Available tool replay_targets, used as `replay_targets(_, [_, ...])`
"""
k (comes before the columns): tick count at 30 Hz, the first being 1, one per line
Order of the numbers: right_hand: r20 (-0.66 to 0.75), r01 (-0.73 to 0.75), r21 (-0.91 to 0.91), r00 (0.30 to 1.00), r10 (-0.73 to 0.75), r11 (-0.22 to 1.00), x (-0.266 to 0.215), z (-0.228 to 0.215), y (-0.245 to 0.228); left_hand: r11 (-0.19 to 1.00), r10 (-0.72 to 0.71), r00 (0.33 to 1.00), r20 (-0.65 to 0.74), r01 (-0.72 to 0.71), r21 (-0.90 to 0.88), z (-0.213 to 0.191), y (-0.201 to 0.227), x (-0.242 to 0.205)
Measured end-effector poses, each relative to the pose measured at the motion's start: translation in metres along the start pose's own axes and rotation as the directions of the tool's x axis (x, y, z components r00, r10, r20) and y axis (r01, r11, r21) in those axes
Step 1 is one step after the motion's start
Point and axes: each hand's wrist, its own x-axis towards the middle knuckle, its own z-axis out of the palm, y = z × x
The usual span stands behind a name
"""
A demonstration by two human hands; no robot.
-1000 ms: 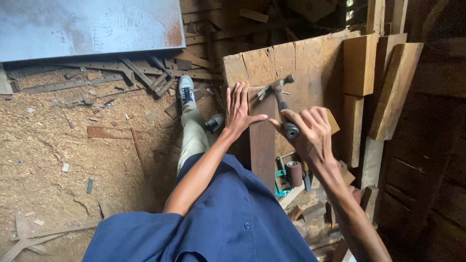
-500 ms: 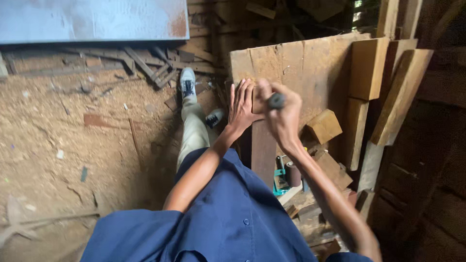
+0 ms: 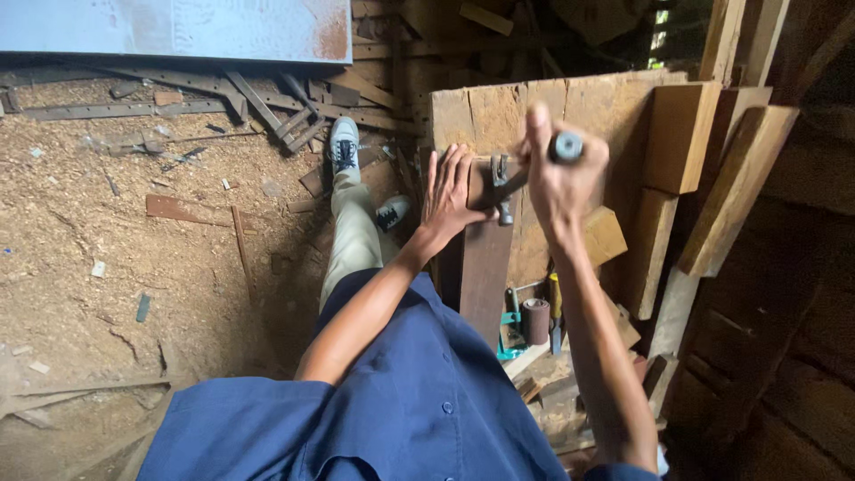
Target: The person hammers nails into a wooden plank using a claw hammer. They repeatedly pick nails from a blue plastic bag, position them on the plank, and strike them until flush. The plank is flipped and repositioned multiple times during the process.
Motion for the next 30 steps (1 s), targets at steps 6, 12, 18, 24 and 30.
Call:
replay_targets(6, [-0.1, 0.018, 0.518, 0.994, 0.039, 0.855, 0.0, -0.01, 0.026, 0.997, 0.03, 0.999, -0.027, -0.028, 0.076, 0.009, -0.007, 0.003])
replay_targets(12, [-0.265, 0.106, 0.677, 0.958, 0.107, 0.728, -0.033, -0.012, 0.044, 0.98, -0.065, 0.963, 0.261, 0.013, 0.197, -0.012, 0.005, 0.01])
replay_targets(18, [-0.363, 0.219, 0.436, 0.93, -0.052, 0.873, -0.038, -0.005, 0.028, 0.977, 0.051, 0.978, 0.203, -0.091, 0.191, -0.014, -0.001, 0.006])
replay_targets(24, [-0.318, 0.123, 0.547, 0.945, 0.07, 0.828, -0.046, -0.008, 0.017, 0.942, 0.049, 0.979, 0.199, -0.111, 0.316, -0.022, 0.001, 0.006])
replay_targets(30, [-0.44, 0.292, 0.593, 0.898, -0.002, 0.75, -0.039, 0.004, 0.033, 0.943, -0.039, 0.966, 0.255, -0.049, 0.329, -0.034, 0.015, 0.01])
